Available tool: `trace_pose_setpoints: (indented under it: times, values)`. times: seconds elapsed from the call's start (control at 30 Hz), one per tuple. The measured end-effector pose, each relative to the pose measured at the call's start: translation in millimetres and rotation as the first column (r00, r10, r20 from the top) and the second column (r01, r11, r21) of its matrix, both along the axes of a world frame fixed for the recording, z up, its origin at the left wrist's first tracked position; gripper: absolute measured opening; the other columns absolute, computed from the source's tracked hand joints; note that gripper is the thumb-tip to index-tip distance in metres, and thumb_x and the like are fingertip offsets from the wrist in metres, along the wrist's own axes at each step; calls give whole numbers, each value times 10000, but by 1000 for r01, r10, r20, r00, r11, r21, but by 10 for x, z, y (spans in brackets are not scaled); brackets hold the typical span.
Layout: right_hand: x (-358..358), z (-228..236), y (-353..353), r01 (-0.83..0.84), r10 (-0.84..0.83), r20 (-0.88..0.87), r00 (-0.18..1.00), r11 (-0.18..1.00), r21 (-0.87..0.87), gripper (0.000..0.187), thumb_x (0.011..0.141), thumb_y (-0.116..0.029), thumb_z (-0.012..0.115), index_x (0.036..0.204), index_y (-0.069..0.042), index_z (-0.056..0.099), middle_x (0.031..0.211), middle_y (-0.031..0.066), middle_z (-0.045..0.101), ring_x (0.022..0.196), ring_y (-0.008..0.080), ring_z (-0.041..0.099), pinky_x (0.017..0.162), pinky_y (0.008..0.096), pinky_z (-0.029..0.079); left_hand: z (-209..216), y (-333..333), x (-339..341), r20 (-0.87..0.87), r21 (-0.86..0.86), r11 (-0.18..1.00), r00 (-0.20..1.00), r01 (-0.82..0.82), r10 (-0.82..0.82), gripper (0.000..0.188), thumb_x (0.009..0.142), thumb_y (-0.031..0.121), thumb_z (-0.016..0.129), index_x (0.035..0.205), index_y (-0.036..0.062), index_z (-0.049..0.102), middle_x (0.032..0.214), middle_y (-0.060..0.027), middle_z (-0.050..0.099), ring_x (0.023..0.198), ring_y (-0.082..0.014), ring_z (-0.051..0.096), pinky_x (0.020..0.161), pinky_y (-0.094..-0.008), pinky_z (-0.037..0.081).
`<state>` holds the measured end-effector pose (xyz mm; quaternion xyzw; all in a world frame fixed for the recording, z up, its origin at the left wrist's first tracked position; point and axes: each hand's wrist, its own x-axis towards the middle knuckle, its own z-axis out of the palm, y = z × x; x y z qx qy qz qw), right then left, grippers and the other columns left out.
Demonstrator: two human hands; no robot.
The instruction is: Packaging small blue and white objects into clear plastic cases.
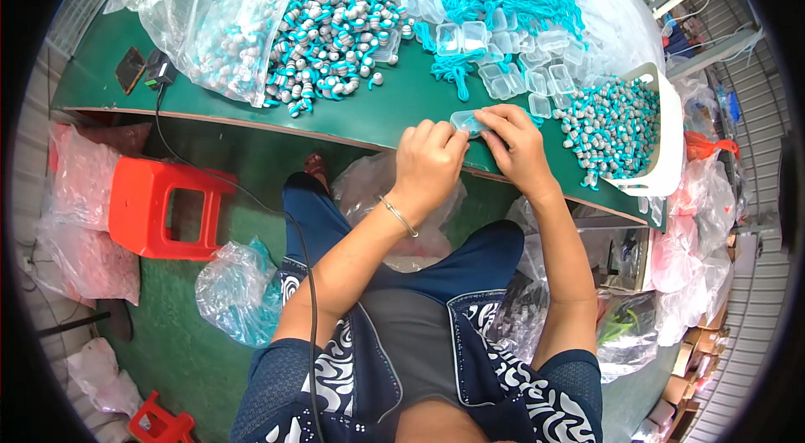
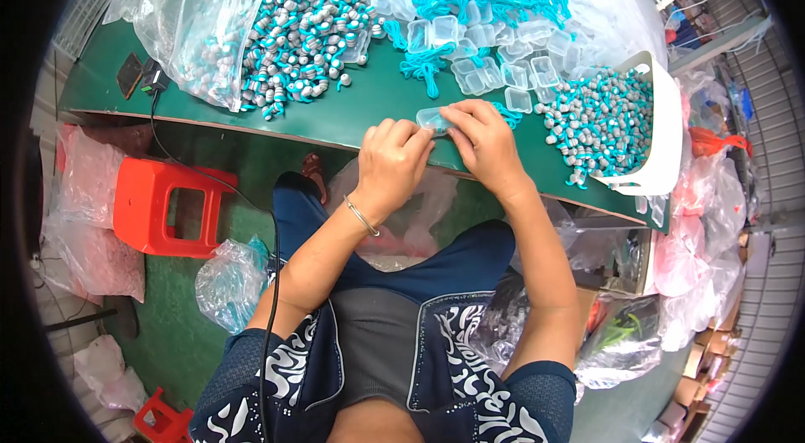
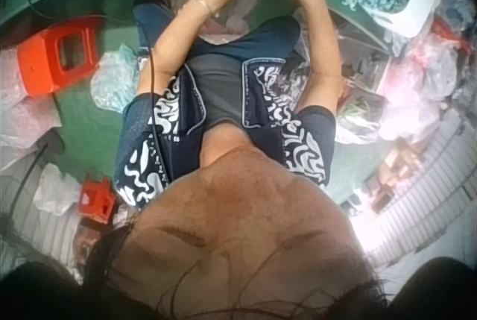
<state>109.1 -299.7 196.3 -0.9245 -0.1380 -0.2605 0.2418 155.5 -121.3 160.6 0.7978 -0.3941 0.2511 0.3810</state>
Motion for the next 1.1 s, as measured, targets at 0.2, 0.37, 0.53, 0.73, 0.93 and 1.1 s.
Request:
trace_pose_setpoints:
  times: [0.2, 0.37, 0.53, 0.73, 0.93, 1.1]
  values:
    - [-53, -39, 51, 30, -30, -4, 1000, 999, 40, 310, 794, 30, 702, 1098, -27, 687, 1021, 133, 658, 926, 302, 651, 784, 383, 540, -69, -17, 5, 16, 3, 1000, 1000, -1, 1, 165, 810, 124, 725, 971, 94, 702, 821, -19, 592, 786, -224, 569, 682, -364, 423]
    - [-32, -53, 30, -6, 5, 21, 1000, 998, 59, 298, 806, 21, 708, 1101, -15, 683, 1021, 136, 656, 901, 300, 661, 762, 371, 550, -20, 37, -59, 24, 3, 1000, 1000, 4, -4, 236, 818, 123, 717, 1049, 81, 689, 874, -26, 595, 809, -224, 570, 705, -375, 421]
    - [-50, -52, 49, -3, 3, 4, 1000, 997, 83, 284, 824, 9, 712, 1105, -11, 680, 1026, 137, 652, 888, 300, 666, 743, 366, 555, -8, 124, -79, -1, 20, 999, 999, 46, -46, 301, 823, 128, 717, 1115, 70, 674, 949, -45, 612, 876, -232, 582, 752, -389, 432]
    - [-58, -69, 56, -5, 5, 4, 1000, 998, 70, 295, 819, 6, 721, 1111, -11, 676, 1029, 137, 643, 892, 298, 667, 744, 364, 555, 53, 246, 8, -71, 6, 993, 991, 114, -113, 392, 798, 141, 746, 1176, 87, 658, 1020, -69, 621, 950, -256, 586, 783, -400, 445]
    - [-68, -43, 78, -12, 12, 4, 1000, 998, 65, 346, 805, 11, 727, 1144, -18, 666, 1067, 143, 625, 914, 290, 656, 741, 362, 552, 121, 66, 219, -74, 59, 988, 987, 146, -142, 366, 814, 136, 735, 1157, 53, 639, 1063, -103, 625, 961, -294, 600, 795, -404, 477]
    - [-78, -67, 64, -23, 25, -14, 1000, 997, 79, 337, 808, 7, 720, 1140, -20, 665, 1035, 141, 619, 868, 276, 643, 713, 354, 533, 121, 123, 239, -124, -46, 965, 957, 257, -261, 294, 837, 136, 721, 1094, 23, 637, 1003, -131, 632, 923, -331, 607, 785, -426, 504]
